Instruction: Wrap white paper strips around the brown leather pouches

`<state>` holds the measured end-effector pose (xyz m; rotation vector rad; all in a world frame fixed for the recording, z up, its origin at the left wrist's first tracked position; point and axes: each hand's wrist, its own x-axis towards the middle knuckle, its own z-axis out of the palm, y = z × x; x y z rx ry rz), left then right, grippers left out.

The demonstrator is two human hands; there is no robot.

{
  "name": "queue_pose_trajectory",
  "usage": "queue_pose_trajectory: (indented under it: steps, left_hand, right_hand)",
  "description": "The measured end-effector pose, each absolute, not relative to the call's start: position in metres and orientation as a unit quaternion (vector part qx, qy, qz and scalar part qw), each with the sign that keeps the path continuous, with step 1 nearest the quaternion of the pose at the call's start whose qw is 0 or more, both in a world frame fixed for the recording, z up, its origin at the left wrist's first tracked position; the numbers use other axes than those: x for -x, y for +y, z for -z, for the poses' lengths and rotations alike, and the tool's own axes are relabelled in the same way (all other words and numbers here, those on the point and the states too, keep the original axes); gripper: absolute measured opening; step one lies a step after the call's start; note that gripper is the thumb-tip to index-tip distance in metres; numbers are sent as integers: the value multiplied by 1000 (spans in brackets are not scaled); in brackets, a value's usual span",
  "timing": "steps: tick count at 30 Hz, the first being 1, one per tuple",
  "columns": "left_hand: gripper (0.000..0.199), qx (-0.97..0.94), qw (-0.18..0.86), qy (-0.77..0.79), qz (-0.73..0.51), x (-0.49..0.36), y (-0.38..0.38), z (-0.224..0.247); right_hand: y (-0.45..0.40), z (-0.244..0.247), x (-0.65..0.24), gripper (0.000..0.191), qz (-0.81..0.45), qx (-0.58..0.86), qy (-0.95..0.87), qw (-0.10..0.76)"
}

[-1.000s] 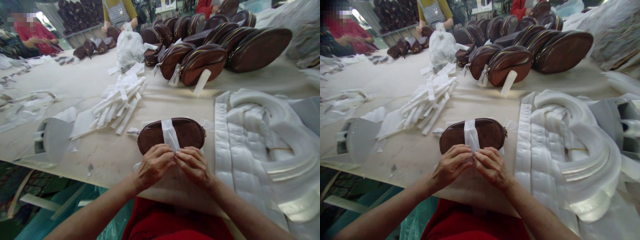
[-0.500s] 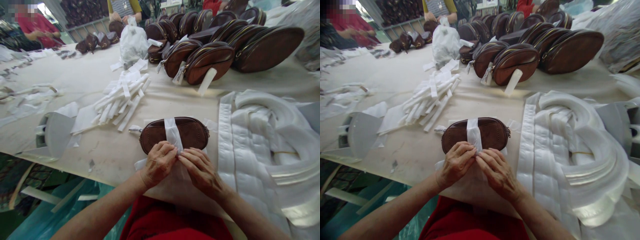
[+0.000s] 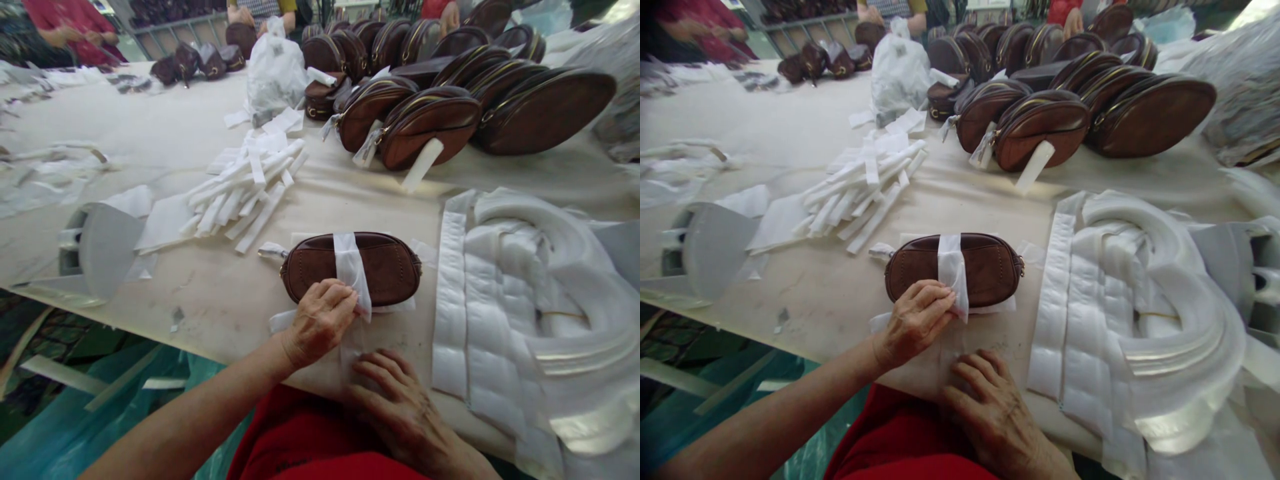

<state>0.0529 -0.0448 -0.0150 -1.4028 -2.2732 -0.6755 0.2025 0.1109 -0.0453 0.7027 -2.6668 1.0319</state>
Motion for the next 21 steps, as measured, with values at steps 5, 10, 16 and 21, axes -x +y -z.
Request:
queue_pose_trajectory:
  steps: [5, 10, 16, 21]
  left_hand:
    - [13, 507, 199, -804, 237, -53, -45, 15]
    - [13, 503, 202, -807, 236, -52, -45, 14]
    - [12, 503, 203, -805, 240, -53, -46, 15]
    - [14, 508, 213, -793, 259, -52, -47, 18]
  right_hand:
    - [124, 37, -206, 52, -359, -228, -903, 59]
    - [113, 34, -204, 45, -329, -201, -921, 43]
    - [99, 47, -203, 29, -313, -189, -919, 146]
    - [101, 40, -197, 27, -372, -232, -871, 221]
